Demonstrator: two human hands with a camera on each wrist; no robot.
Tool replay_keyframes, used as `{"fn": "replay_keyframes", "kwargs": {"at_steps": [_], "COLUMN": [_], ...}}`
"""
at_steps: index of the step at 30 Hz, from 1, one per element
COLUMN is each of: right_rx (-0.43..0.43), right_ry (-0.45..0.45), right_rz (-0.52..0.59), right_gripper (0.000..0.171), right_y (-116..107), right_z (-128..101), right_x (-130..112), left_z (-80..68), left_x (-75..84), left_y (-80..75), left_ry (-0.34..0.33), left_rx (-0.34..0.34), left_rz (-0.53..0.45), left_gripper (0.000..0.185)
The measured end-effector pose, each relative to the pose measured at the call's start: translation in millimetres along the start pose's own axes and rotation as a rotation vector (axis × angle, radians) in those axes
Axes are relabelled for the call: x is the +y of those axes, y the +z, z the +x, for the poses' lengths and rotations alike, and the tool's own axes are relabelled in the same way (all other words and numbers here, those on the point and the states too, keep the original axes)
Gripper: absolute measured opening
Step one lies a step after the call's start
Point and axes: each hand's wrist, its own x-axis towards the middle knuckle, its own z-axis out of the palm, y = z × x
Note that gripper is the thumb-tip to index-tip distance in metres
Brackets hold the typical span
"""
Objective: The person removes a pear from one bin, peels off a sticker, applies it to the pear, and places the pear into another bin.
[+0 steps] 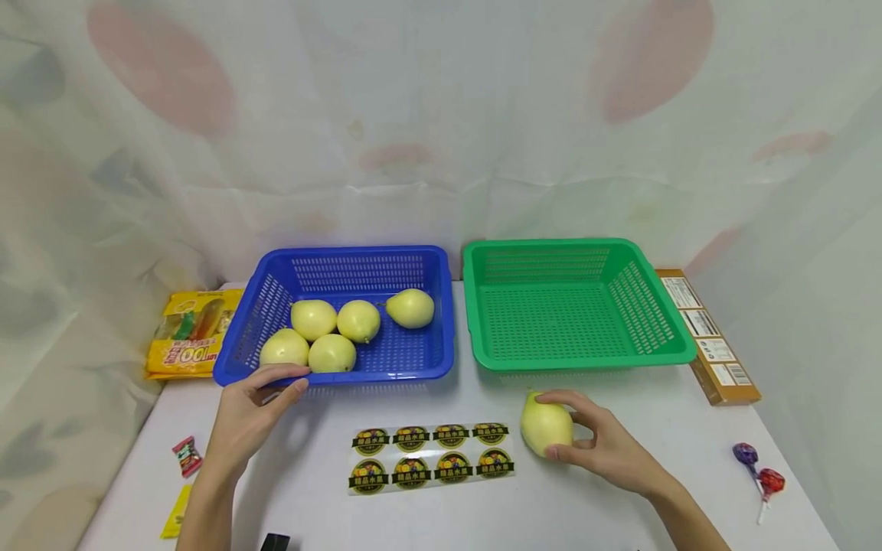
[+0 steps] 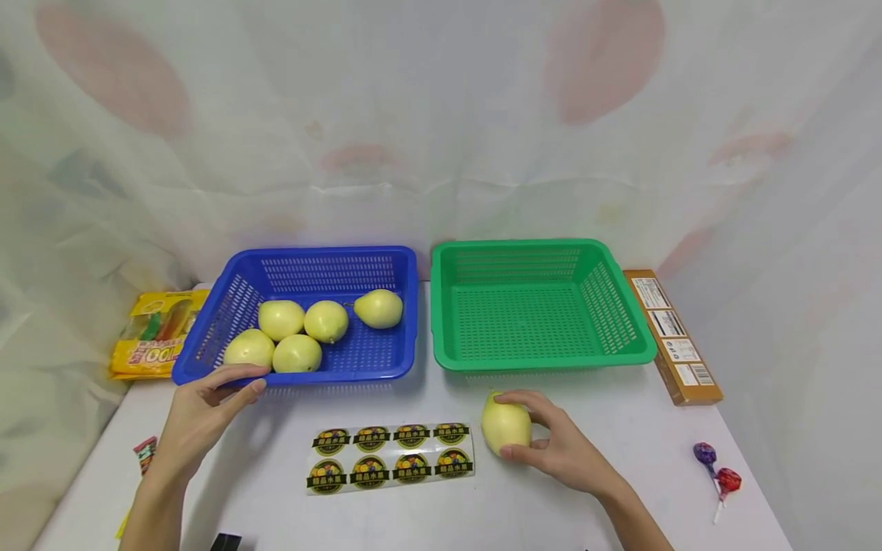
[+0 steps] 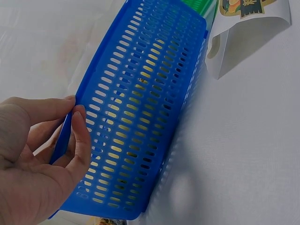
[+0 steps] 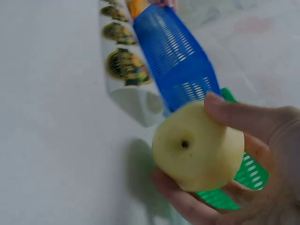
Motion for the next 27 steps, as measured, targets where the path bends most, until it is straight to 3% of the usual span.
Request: {"fn": "replay_keyframes", "kwargs": {"at_steps": [4, 10, 16, 21, 27], "right_rx": [0.065, 0.089, 0.141, 0.179, 0.191], "right_ry": [0.020, -0.027, -0.039, -0.032, -0.015], "right_rz": [-0.034, -0.111, -0.245, -0.286, -0.296], "right_gripper": [0.069, 0.073, 0.072, 0.064, 0.060], "right_y": [3.4, 6.5, 9.5, 13.4, 19.0], "right_z": [-2.7, -7.0, -9.8, -11.9, -13.3], "right_x": [10.7, 12.9, 5.9, 0.9, 1.0], "left_z": [-0.7, -2.3, -5.2, -7.5, -13.6], "left_x": [-0.6, 0.4, 8.2, 16.5, 29.0], "left_y": [-0.3, -2.1, -4.3, 14.2, 69.4], "left_ry": [0.003, 0.002, 0.032, 0.112, 0.182], "left_rx": [-0.002, -0.020, -0.099, -0.265, -0.560], "left_rz": [-0.009, -0.015, -0.047, -0.080, -0.116], "left_gripper": [0.028, 0.028, 0.025, 0.019, 0.021]}}
